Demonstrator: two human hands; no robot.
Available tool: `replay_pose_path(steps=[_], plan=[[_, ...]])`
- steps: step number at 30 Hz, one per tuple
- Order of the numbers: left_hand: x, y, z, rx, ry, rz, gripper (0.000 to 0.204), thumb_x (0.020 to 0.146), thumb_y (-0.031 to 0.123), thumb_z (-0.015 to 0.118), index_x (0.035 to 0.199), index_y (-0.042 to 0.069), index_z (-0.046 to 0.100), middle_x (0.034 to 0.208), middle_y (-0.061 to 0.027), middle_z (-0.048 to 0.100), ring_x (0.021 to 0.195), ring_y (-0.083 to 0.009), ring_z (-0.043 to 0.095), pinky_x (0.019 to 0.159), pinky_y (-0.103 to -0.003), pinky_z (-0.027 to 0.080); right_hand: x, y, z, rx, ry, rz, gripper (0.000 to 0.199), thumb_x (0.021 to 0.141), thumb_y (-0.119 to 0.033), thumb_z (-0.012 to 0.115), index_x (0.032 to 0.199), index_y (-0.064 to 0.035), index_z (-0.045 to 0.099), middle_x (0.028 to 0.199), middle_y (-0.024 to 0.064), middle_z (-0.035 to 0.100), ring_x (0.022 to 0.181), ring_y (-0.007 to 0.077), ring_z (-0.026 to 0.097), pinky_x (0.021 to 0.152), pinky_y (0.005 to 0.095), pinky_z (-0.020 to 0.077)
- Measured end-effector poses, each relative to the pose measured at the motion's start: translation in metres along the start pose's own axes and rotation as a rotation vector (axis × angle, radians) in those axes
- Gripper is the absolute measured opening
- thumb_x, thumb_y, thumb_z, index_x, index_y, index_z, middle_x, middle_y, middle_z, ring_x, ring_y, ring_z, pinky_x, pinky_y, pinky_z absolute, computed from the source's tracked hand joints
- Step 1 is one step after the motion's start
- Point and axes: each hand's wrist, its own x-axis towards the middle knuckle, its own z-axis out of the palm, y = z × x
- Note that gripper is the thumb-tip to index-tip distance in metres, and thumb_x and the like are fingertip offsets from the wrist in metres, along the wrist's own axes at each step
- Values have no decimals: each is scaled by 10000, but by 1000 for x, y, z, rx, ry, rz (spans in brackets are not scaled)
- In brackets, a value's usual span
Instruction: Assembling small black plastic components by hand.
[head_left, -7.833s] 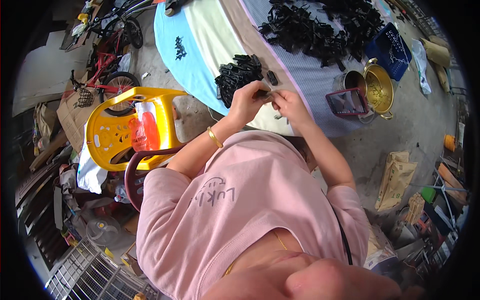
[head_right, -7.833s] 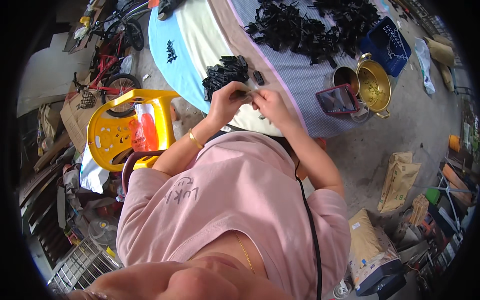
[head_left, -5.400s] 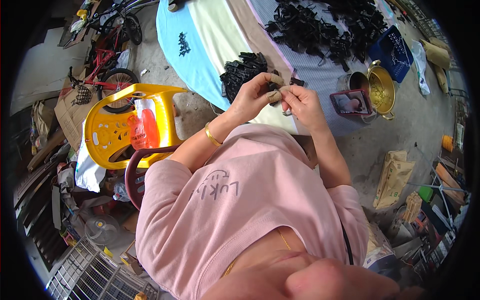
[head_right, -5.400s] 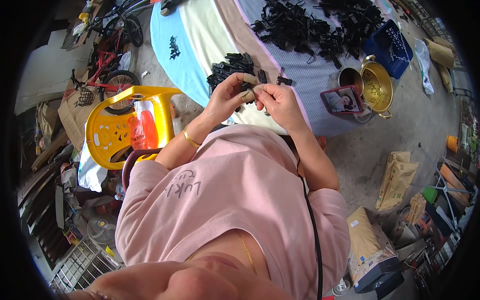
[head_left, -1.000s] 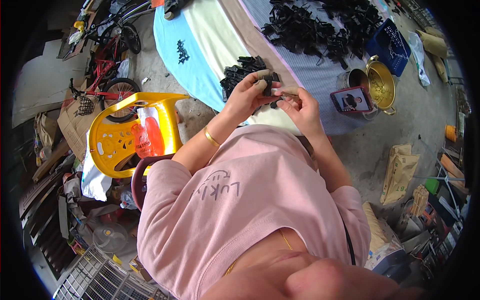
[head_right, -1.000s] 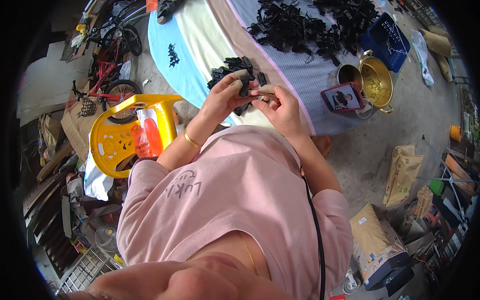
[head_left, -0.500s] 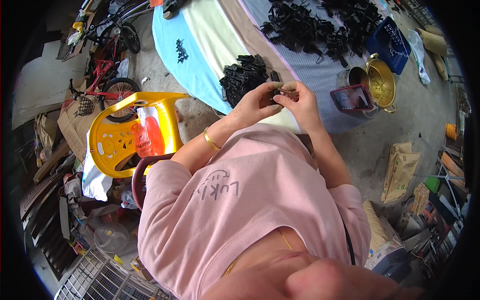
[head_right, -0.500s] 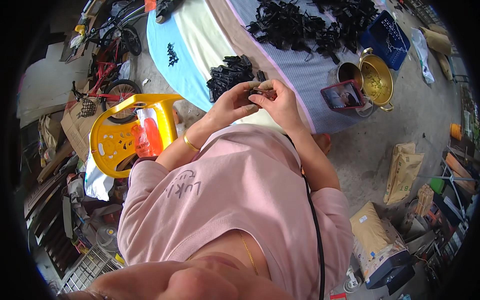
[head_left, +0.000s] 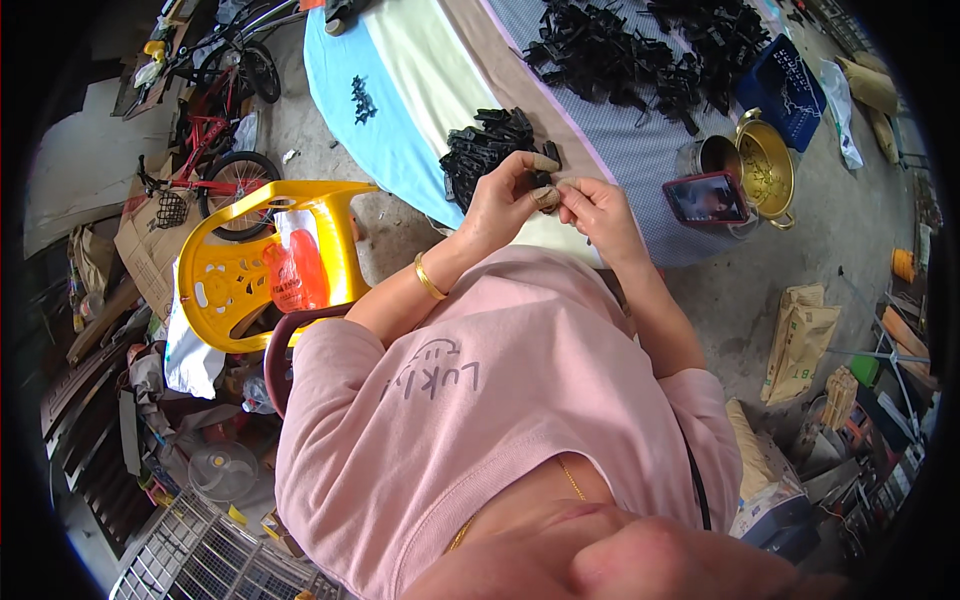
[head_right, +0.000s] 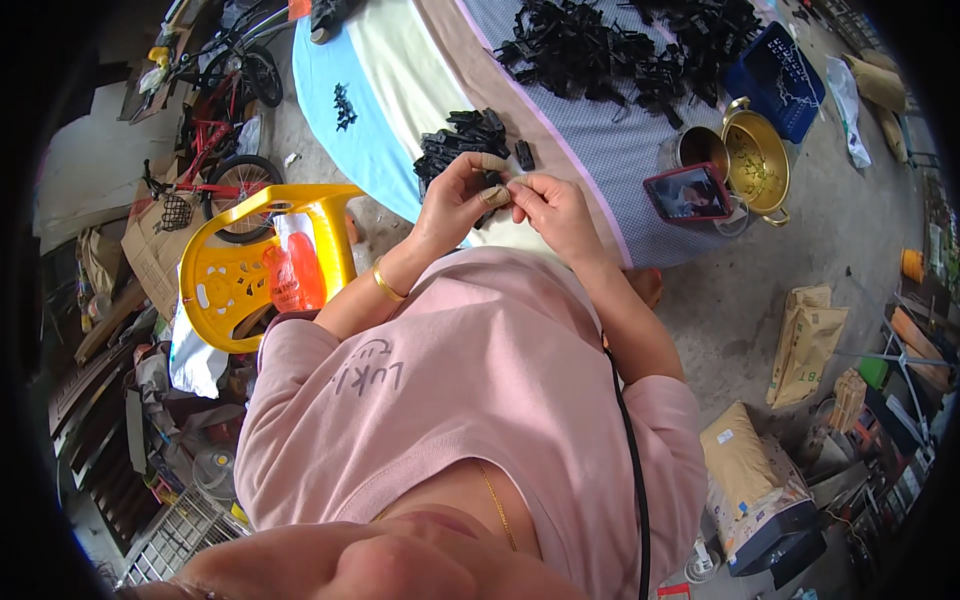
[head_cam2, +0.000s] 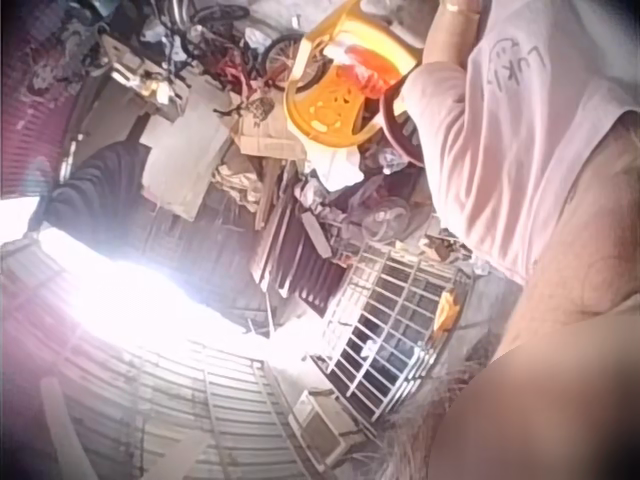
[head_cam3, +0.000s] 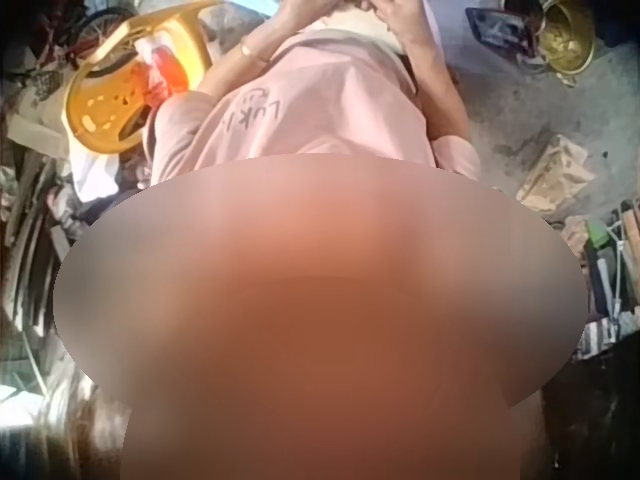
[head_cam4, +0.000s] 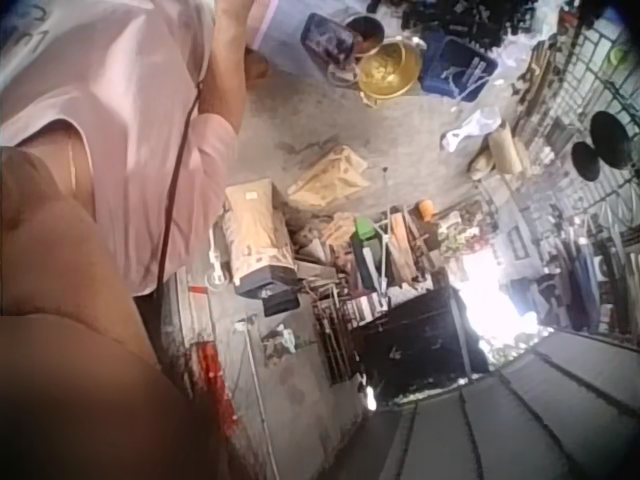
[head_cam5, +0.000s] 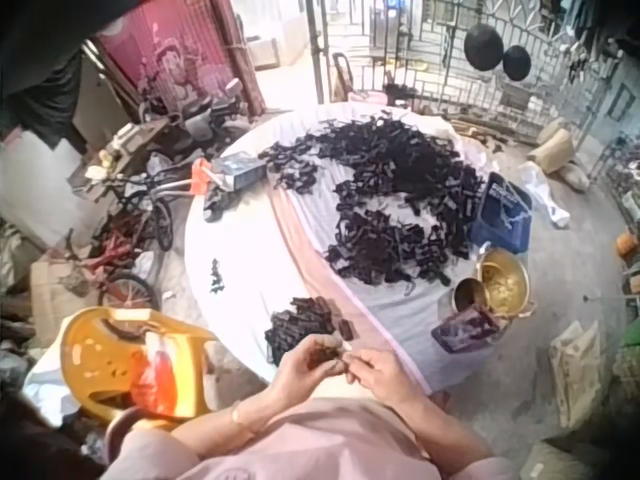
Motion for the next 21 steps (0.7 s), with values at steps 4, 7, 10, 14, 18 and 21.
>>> replay_pose_path(steps=[4, 7, 10, 14, 18, 21], plan=[[-1, -6, 1, 179, 34, 155, 157, 807, -1, 581, 948, -13, 512, 848, -36, 571, 780, -68, 541, 674, -217, 480, 3, 6, 2, 77, 47, 75, 163, 860, -152, 531, 814, -28, 627, 574, -35, 523, 485, 1, 401, 419, 161, 289], [1, -20, -6, 350, 29, 211, 197, 775, -4, 604, 957, 4, 529, 844, -59, 591, 734, -112, 584, 642, -235, 488, 8, 18, 2, 15, 57, 68, 167, 855, -146, 532, 820, -10, 623, 570, -21, 531, 482, 28, 433, 432, 183, 331], [12, -25, -15, 777, -2, 353, 297, 725, 10, 626, 1007, 39, 539, 873, -102, 601, 746, -215, 608, 667, -280, 491, 32, 40, -15, -262, 8, 32, 209, 835, -202, 566, 826, 0, 621, 596, 5, 559, 516, 65, 482, 462, 232, 387], [21, -34, -20, 881, 115, 228, 458, 681, 46, 617, 1115, 109, 487, 833, -105, 579, 749, -303, 568, 667, -379, 461, 80, 46, -65, -684, 478, -293, 209, 767, -200, 597, 834, -3, 603, 685, 87, 609, 623, 223, 588, 570, 338, 463], [22, -45, -29, 1043, 81, 198, 502, 656, 59, 645, 1129, 81, 477, 896, -97, 585, 941, -284, 515, 774, -365, 443, 128, 37, -114, -1204, 686, -330, 141, 729, -94, 531, 842, -30, 585, 869, 157, 612, 785, 343, 600, 689, 398, 483], [25, -35, -26, 1043, 77, 310, 512, 644, 73, 662, 1124, 87, 484, 965, -110, 568, 981, -290, 492, 830, -366, 421, 147, 46, -133, -1269, 692, -246, 120, 732, -90, 505, 804, -28, 578, 863, 181, 590, 793, 366, 585, 694, 438, 470]])
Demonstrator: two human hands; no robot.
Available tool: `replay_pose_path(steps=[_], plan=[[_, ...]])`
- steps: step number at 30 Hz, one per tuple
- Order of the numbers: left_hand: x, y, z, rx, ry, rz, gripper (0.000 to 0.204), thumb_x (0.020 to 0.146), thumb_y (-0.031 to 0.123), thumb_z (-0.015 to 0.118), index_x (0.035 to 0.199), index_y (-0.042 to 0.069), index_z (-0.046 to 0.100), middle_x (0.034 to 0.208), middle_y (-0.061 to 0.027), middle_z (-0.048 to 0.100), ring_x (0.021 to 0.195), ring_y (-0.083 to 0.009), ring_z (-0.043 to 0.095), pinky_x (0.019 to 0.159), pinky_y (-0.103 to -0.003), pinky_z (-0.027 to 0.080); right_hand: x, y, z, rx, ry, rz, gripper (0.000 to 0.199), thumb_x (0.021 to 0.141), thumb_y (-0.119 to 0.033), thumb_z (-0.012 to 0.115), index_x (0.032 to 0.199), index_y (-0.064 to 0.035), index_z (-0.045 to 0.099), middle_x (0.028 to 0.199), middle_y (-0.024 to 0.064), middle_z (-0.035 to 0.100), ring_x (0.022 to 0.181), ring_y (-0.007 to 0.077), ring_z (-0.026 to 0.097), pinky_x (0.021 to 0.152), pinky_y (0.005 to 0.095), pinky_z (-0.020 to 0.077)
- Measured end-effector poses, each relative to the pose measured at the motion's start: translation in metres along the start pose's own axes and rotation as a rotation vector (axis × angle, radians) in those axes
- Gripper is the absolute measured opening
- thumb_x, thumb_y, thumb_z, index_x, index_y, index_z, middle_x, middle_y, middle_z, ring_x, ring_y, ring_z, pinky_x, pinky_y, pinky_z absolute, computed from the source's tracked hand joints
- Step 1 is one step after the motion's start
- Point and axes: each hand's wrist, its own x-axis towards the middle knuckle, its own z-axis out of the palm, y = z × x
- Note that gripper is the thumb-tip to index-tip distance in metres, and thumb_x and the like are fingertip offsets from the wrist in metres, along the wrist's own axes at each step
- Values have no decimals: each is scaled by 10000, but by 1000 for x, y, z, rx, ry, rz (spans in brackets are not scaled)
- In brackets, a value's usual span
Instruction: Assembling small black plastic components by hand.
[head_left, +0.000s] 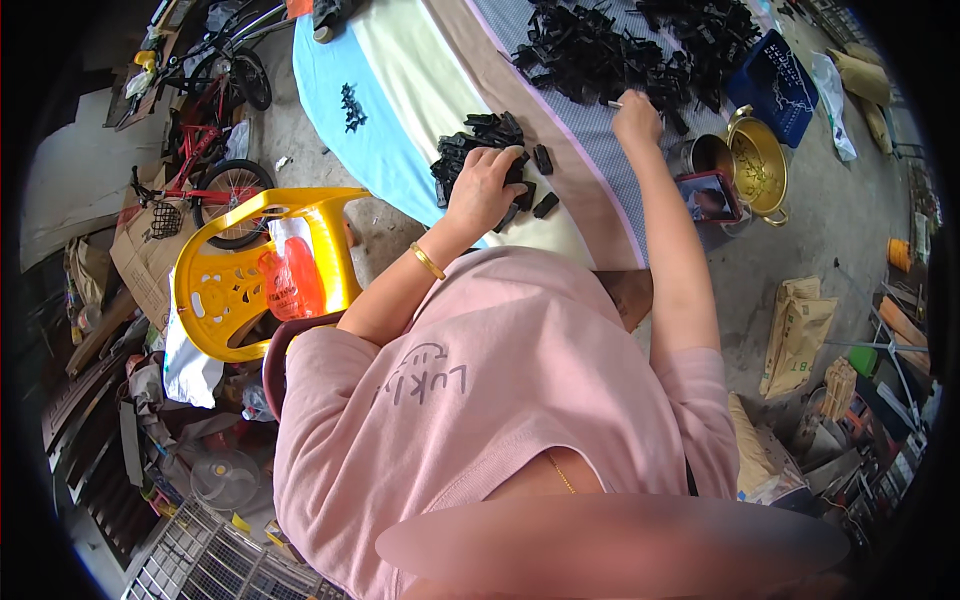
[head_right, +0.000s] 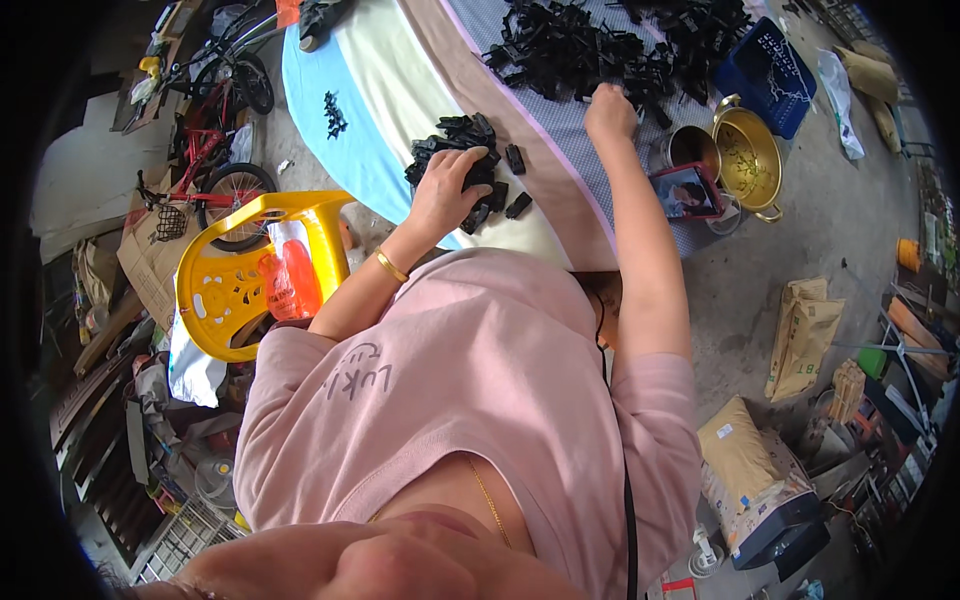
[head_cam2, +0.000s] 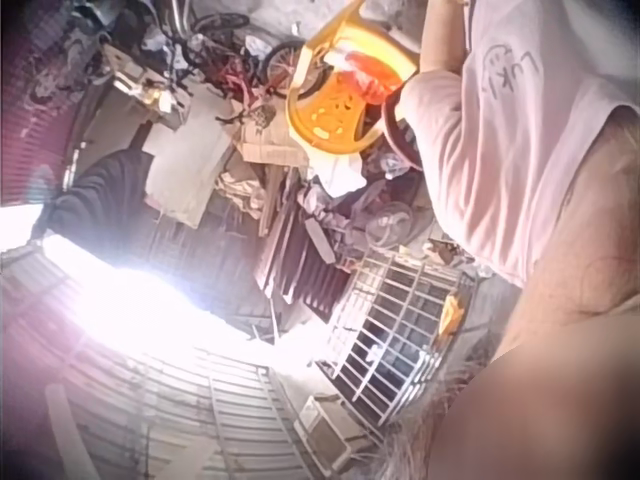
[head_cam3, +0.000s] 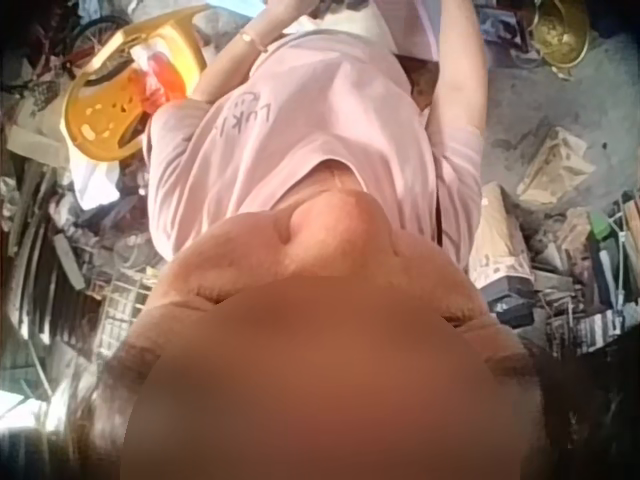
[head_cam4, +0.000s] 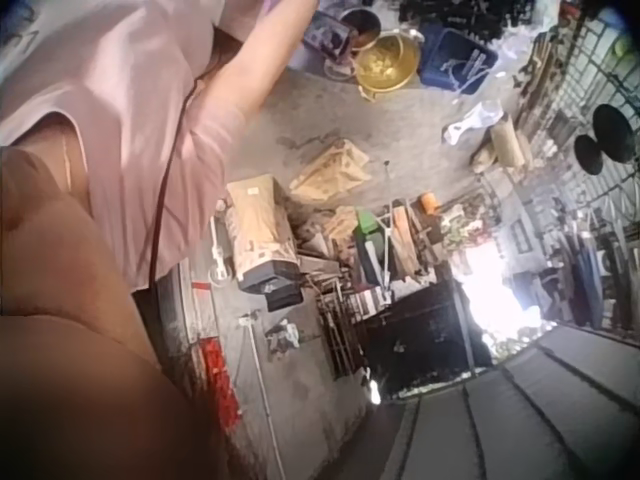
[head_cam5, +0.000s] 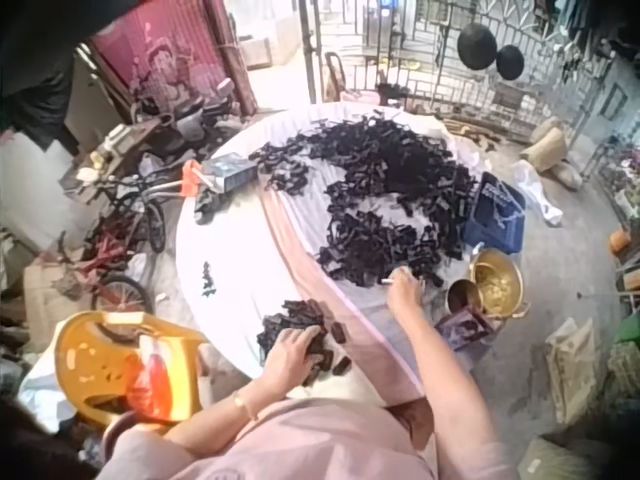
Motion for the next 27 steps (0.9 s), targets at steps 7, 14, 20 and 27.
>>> replay_pose_path(steps=[7, 14, 20, 27], plan=[[7, 3, -11, -358, -60, -42, 664, 638, 83, 703, 1228, 39, 399, 1139, -142, 486, 1075, -323, 457, 917, -368, 383, -39, -43, -30, 201, -196, -9, 128, 740, -104, 583, 843, -30, 600, 761, 124, 622, 724, 255, 610, 636, 345, 480], [25, 10, -1, -1173, -219, -216, 689, 731, 33, 676, 1299, -9, 289, 1130, -98, 504, 1016, -155, 509, 891, -276, 428, -95, -100, -64, 1388, -581, 305, 120, 772, -55, 635, 869, 3, 594, 737, 8, 591, 609, 51, 539, 528, 154, 415], [12, 30, -10, -1238, -74, -230, 499, 791, 1, 594, 1228, -10, 355, 1094, -95, 523, 964, -151, 545, 844, -279, 461, -109, -103, -86, 1220, -419, 114, 134, 824, -55, 563, 947, -5, 579, 733, -9, 565, 539, 13, 453, 457, 146, 337], [-4, 48, -15, -1246, -19, -296, 366, 816, -13, 546, 1154, 21, 413, 1059, -93, 542, 944, -143, 552, 827, -262, 457, -122, -105, -110, 1340, -569, 106, 174, 875, -104, 503, 994, -3, 580, 700, -12, 543, 479, -13, 364, 403, 142, 261]])
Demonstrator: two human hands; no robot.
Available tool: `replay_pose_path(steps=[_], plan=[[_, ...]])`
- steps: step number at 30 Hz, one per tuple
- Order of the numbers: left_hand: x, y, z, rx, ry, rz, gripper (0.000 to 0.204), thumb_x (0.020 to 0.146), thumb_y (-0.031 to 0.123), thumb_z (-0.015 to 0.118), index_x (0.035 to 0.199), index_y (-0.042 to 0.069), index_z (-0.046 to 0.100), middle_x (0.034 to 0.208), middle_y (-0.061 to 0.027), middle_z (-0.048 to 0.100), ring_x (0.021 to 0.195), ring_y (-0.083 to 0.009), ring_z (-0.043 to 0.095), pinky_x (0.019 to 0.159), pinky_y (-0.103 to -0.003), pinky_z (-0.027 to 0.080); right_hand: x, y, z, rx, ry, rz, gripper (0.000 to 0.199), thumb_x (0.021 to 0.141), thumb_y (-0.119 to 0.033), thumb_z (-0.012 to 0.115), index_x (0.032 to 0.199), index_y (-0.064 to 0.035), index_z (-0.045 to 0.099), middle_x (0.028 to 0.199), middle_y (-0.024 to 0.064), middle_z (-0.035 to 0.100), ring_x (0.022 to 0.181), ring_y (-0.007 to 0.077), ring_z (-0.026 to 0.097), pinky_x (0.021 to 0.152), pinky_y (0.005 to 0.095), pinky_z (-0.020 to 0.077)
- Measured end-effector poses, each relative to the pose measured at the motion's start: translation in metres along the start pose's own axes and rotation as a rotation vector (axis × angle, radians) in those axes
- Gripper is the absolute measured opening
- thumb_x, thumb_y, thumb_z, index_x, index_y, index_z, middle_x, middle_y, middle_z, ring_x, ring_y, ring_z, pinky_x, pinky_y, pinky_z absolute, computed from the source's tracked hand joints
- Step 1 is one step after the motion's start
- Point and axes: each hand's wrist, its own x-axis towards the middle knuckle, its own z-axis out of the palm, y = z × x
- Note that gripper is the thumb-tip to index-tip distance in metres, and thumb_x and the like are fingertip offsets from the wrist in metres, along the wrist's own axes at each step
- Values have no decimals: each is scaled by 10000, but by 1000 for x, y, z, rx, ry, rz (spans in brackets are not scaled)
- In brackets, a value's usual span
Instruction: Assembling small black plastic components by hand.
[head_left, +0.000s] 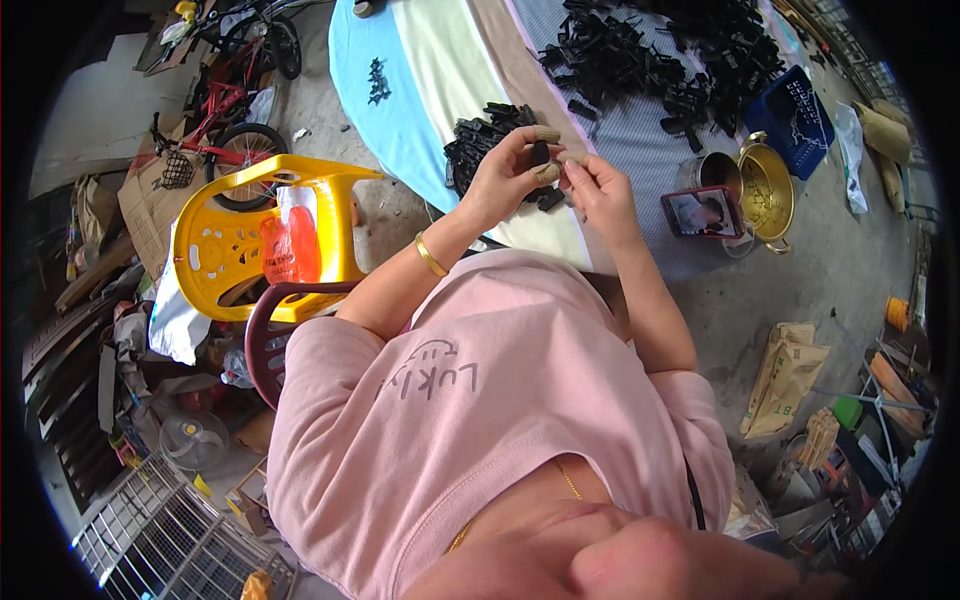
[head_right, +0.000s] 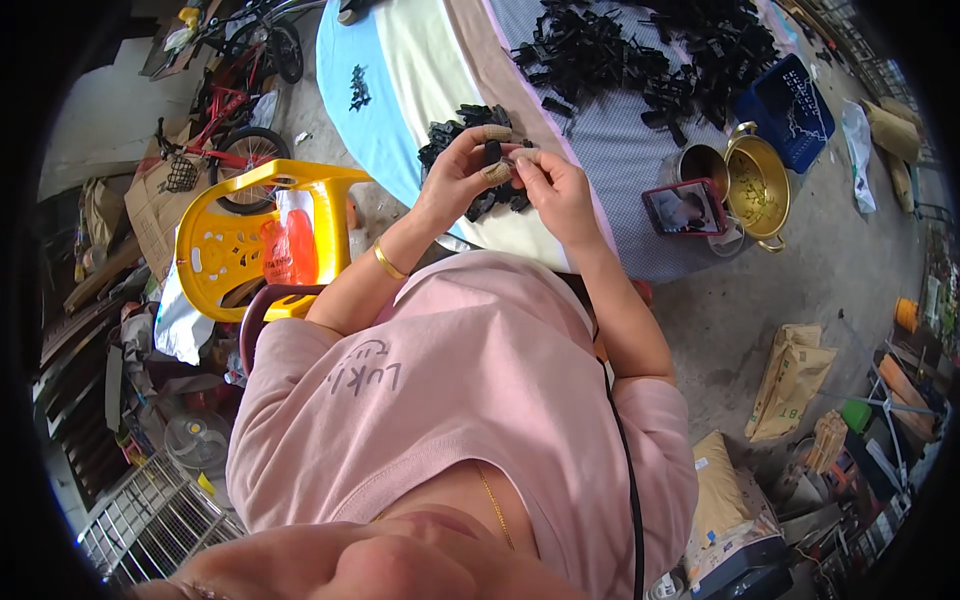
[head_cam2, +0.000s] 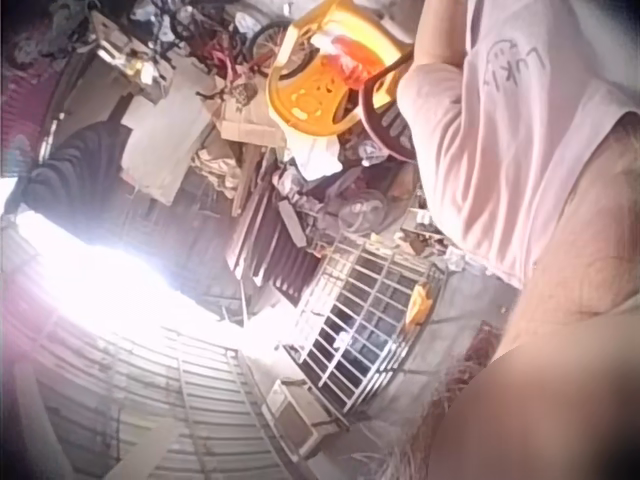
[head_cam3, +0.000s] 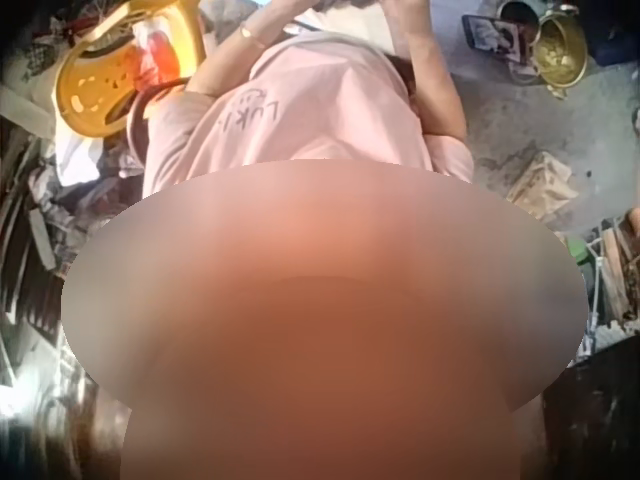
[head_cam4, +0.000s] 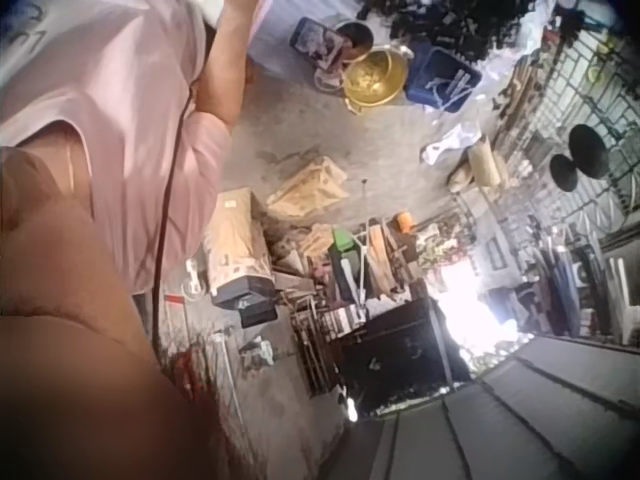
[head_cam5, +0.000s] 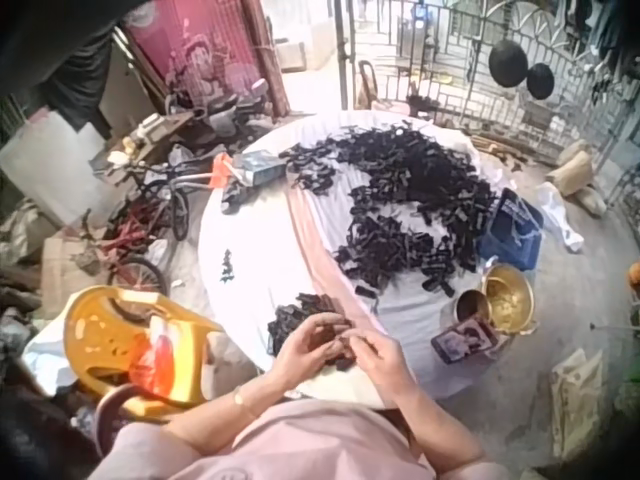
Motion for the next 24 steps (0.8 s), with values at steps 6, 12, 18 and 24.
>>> replay_pose_path(steps=[6, 12, 18, 24], plan=[[-14, -2, 15, 111, 56, 33, 337, 817, -17, 544, 1135, 20, 437, 1001, -68, 564, 891, -111, 547, 805, -247, 454, -12, 0, -8, -98, -52, -52, 194, 878, -103, 503, 1018, -2, 591, 674, -11, 537, 493, -12, 360, 415, 129, 258], [-23, -7, 31, 135, 112, 35, 309, 812, -23, 550, 1107, 7, 462, 952, -46, 562, 857, -90, 540, 751, -224, 453, -26, -11, -13, -129, -96, -134, 156, 852, -38, 509, 955, 36, 601, 676, 13, 585, 610, 57, 524, 546, 171, 414], [-33, -16, 40, 208, 186, 101, 225, 795, -34, 567, 1009, -18, 501, 884, -39, 573, 798, -85, 546, 722, -220, 464, -29, -2, -26, -289, -210, -44, 143, 864, -79, 507, 886, 24, 603, 635, -4, 566, 531, 41, 476, 469, 166, 351], [-41, -31, 50, 486, 268, 306, 168, 762, -28, 597, 921, -10, 545, 786, -83, 606, 703, -96, 572, 652, -232, 474, -34, 7, -28, 67, -204, 264, 152, 870, -113, 511, 835, -5, 613, 591, -25, 532, 477, 10, 384, 421, 175, 288]])
